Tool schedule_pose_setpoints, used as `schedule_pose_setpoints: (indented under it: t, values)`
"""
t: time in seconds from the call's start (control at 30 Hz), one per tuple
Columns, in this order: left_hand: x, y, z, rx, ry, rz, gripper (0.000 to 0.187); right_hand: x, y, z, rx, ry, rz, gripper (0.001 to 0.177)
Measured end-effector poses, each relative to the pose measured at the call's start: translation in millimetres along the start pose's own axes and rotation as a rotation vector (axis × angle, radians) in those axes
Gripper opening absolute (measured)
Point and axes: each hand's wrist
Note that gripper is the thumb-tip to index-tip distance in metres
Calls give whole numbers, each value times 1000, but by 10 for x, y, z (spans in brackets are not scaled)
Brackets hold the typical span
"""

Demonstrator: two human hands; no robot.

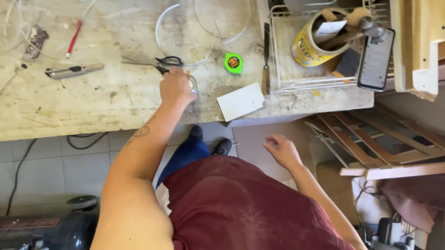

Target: The person opens a can of dark liquid, places a thin white strip on a wooden board, and uses a small stick to apply the liquid along the strip. The person repeatedly dips the stick into the can and spreads the liquid over the strip's length.

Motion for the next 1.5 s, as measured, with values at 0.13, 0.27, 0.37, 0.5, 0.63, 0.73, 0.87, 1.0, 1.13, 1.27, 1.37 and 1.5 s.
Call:
schedule_pose_setpoints:
  t: [0.13, 0.27, 0.37, 0.5, 0.63, 0.73, 0.87, 1.0, 1.13, 1.27, 1.37, 1.5]
  values:
    - [40, -65, -178, -26, 64, -42, 80, 199, -26, 441, -55, 61, -55, 32]
    - [153, -244, -160, -60, 65, -62, 85, 428, -15, 1052, -160, 163, -273, 29]
    - [181, -143, -302, -115, 39, -43, 96, 649, 18, 1490, -151, 100, -365, 31]
    - [324, -307, -268, -277, -17, 52, 57, 885, 55, 1994, -74, -77, -475, 32]
    - [480, -500, -148, -222, -33, 33, 39, 225, -166, 2634, -69, -178, -610, 36]
    - [622, -416, -66, -96, -25, -17, 27, 217, -169, 2857, -133, -206, -728, 26]
    - [1217, -512, 206, -209, 13, -199, 19, 345, -88, 2901, -87, -299, -830, 28]
    - [1811, -823, 443, -84, 80, -206, 17, 457, -102, 2851, -104, -365, -898, 27]
    - [1985, -544, 448, -50, 22, -326, 31, 626, 35, 2739, -171, -335, -898, 31]
    - [1966, -442, 395, -67, -37, -419, 21, 1101, 300, 2365, -192, -191, -875, 31]
    - [1702, -92, 172, 135, -121, -716, 19, 1937, 377, 1806, -111, -172, -850, 33]
    - [1142, 489, -72, 743, -80, -1115, 77, 2559, -11, 1284, -195, 240, -719, 26]
Point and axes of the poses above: each hand's wrist, its own z-axis towards the middle knuckle, its own y-axis out of the back of the hand, x = y × z, and after that the axes turned 11 degrees about y, right-handed
